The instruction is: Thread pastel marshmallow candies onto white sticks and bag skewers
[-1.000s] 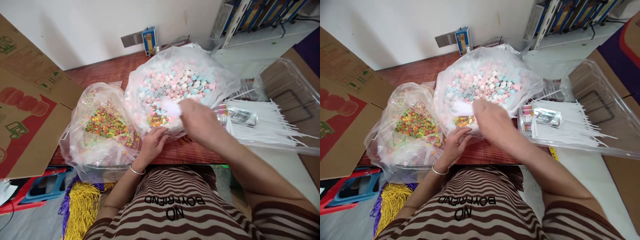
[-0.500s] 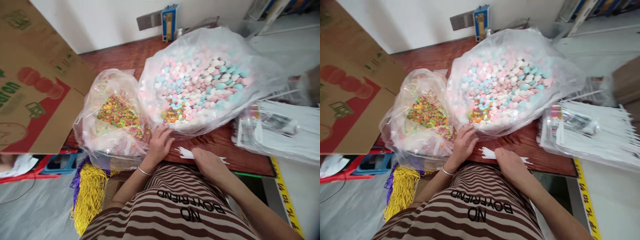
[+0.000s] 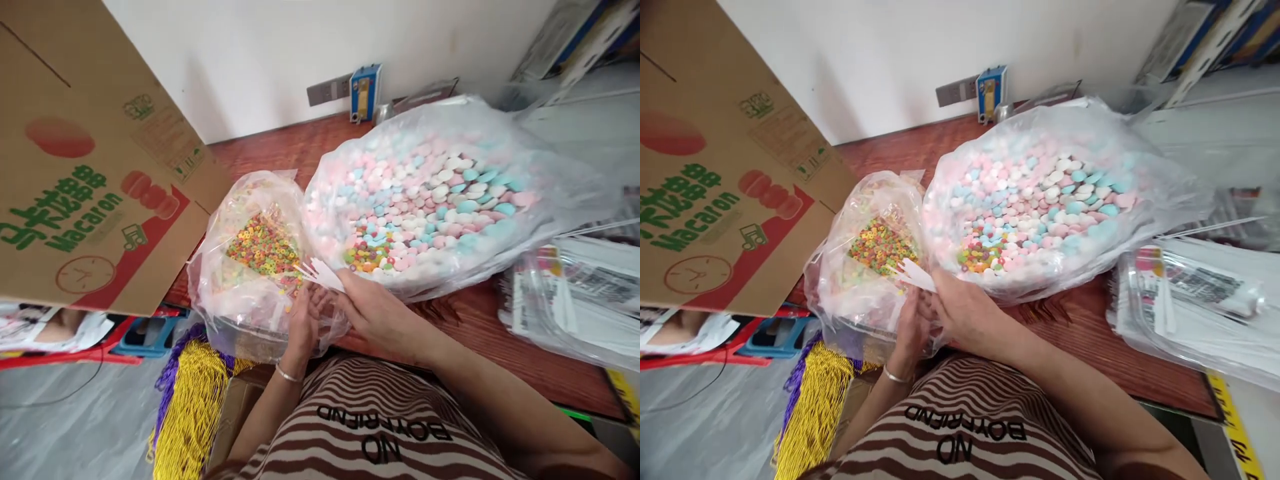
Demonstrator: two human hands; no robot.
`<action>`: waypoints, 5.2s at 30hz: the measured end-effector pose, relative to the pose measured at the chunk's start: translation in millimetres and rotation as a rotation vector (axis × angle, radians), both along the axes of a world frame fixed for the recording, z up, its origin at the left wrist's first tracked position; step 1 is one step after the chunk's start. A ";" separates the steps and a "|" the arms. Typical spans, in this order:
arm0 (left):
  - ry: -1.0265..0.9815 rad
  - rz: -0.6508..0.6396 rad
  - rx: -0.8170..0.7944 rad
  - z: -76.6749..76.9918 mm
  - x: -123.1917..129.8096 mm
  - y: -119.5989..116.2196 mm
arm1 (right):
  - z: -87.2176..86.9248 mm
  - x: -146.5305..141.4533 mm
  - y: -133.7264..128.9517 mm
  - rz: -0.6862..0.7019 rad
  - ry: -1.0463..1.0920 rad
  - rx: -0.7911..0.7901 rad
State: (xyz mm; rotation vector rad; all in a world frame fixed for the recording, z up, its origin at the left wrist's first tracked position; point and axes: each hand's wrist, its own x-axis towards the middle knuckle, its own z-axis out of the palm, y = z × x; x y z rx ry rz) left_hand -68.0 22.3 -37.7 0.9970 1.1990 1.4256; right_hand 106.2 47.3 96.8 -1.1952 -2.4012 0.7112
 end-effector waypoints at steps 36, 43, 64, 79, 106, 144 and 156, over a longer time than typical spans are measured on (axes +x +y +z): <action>0.996 0.048 0.593 55.5 40.3 65.1 | 26.5 119.8 2.0 -0.765 -0.561 0.553; 0.888 -0.113 0.609 61.0 69.9 51.5 | -20.5 254.3 -14.5 -0.898 -0.787 -0.314; 0.065 -0.463 0.080 81.4 130.5 26.8 | -22.0 103.3 -45.3 -0.489 -0.382 -0.048; 0.018 -0.380 -0.016 79.2 98.1 27.1 | -52.3 78.0 -32.7 -0.434 -0.120 -0.012; 0.567 -0.414 0.891 59.6 75.2 8.3 | -53.3 69.7 -30.2 -0.657 1.350 -0.414; 0.878 -0.776 0.036 82.7 115.4 198.5 | -81.5 127.3 -19.2 -0.757 0.459 0.311; 1.522 -0.654 0.369 74.0 143.5 178.9 | -83.2 127.8 -20.1 -0.754 0.506 0.268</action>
